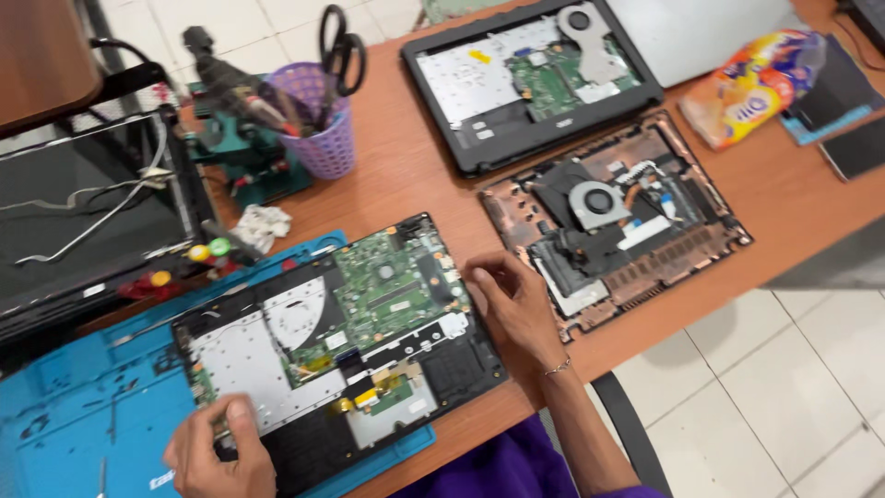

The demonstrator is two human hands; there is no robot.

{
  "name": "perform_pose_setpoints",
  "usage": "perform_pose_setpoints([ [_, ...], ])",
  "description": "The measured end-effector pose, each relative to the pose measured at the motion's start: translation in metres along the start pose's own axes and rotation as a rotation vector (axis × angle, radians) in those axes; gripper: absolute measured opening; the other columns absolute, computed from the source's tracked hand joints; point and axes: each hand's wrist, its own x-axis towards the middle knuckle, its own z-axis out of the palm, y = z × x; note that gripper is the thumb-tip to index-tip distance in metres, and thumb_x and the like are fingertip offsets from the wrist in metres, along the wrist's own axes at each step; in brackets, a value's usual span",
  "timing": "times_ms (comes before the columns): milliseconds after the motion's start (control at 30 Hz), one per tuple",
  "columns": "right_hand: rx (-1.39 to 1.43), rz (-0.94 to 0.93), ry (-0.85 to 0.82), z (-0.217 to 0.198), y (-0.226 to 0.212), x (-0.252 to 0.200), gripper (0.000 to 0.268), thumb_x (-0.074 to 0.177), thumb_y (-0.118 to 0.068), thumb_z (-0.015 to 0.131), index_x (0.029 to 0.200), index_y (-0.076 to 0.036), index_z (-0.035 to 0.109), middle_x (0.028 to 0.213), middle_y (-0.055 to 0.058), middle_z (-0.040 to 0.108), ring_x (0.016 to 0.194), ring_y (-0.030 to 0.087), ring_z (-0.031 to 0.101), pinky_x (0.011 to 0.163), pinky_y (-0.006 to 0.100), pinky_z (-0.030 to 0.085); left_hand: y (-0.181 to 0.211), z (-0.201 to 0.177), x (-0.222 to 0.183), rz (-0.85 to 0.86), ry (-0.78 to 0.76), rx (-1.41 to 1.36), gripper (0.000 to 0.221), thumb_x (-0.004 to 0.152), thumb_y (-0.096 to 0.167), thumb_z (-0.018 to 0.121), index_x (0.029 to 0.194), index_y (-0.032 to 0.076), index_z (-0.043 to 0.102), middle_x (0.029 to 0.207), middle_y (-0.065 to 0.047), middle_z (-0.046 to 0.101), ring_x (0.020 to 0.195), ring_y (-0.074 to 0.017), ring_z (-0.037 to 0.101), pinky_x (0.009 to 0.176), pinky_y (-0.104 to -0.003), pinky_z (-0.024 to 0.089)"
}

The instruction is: The person works on the internal components of an open laptop using a small tool to press down on a connector and cable on the motherboard.

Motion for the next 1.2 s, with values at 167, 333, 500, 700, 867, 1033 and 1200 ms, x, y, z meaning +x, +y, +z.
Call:
perform_pose_setpoints([
  [167,-0.057,0.011,0.03,-0.032,-0.003,-0.018,0.017,0.099,-0.012,0.063,0.102,0.003,0.07,0.084,0.007,0.071,0.078,0.013,0.068,0.069,0.028,0.055,0.052,0.029,0.004,0.137,-0.127,-0.448,0.021,0.105,0.019,0.063,0.093,0.001,0.067,0.084,-0.011,0.071,0.081,-0.0227,0.071,0.081,-0.032,0.053],
  [333,-0.106,0.022,0.1,-0.072,-0.009,-0.024,0.019,0.101,-0.012,0.063,0.091,0.002,0.07,0.077,0.006,0.072,0.07,0.013,0.068,0.065,0.027,0.055,0.128,0.048,0.01,0.133,-0.456,-0.404,0.024,0.102,0.017,0.059,0.088,0.001,0.069,0.08,-0.014,0.067,0.071,-0.0295,0.066,0.066,-0.041,0.052],
  [500,-0.037,-0.078,0.19,-0.123,0.006,-0.014,0.016,0.106,-0.01,0.064,0.094,0.001,0.068,0.086,0.006,0.074,0.082,0.012,0.07,0.076,0.027,0.057,0.19,0.076,0.013,0.384,-0.552,-0.448,0.027,0.1,0.019,0.061,0.08,0.002,0.065,0.075,-0.012,0.07,0.074,-0.0325,0.065,0.072,-0.041,0.05],
  [700,-0.198,-0.023,0.343,-0.165,-0.015,0.01,0.017,0.094,-0.008,0.071,0.109,-0.003,0.07,0.103,0.006,0.075,0.095,0.013,0.072,0.084,0.027,0.059,0.257,0.107,0.013,0.421,-0.721,-0.442,0.022,0.1,0.022,0.061,0.088,0.006,0.072,0.085,-0.008,0.074,0.076,-0.024,0.072,0.074,-0.039,0.055],
  [867,-0.55,-0.197,0.211,-0.178,-0.035,0.014,0.044,0.079,-0.006,0.08,0.121,-0.011,0.073,0.134,0.007,0.065,0.117,0.022,0.063,0.091,0.034,0.058,0.302,0.131,0.004,0.4,-0.843,-0.395,0.031,0.093,0.026,0.064,0.119,0.011,0.068,0.112,-0.007,0.069,0.093,-0.0231,0.071,0.085,-0.041,0.058],
  [1033,-0.612,-0.233,0.192,-0.179,-0.032,0.016,0.047,0.074,-0.004,0.083,0.12,-0.013,0.076,0.138,0.007,0.066,0.125,0.026,0.062,0.105,0.041,0.051,0.325,0.146,-0.007,0.639,-0.624,-0.37,0.051,0.082,0.034,0.078,0.125,0.008,0.07,0.117,-0.012,0.062,0.117,-0.0312,0.058,0.098,-0.05,0.047],
  [1200,-0.53,-0.184,0.215,-0.179,-0.027,0.015,0.037,0.074,-0.005,0.084,0.11,-0.013,0.079,0.133,0.006,0.068,0.124,0.024,0.065,0.104,0.039,0.054,0.335,0.148,-0.016,0.679,-0.552,-0.28,0.051,0.072,0.041,0.084,0.113,0.012,0.075,0.111,-0.011,0.059,0.111,-0.029,0.053,0.093,-0.047,0.045],
])
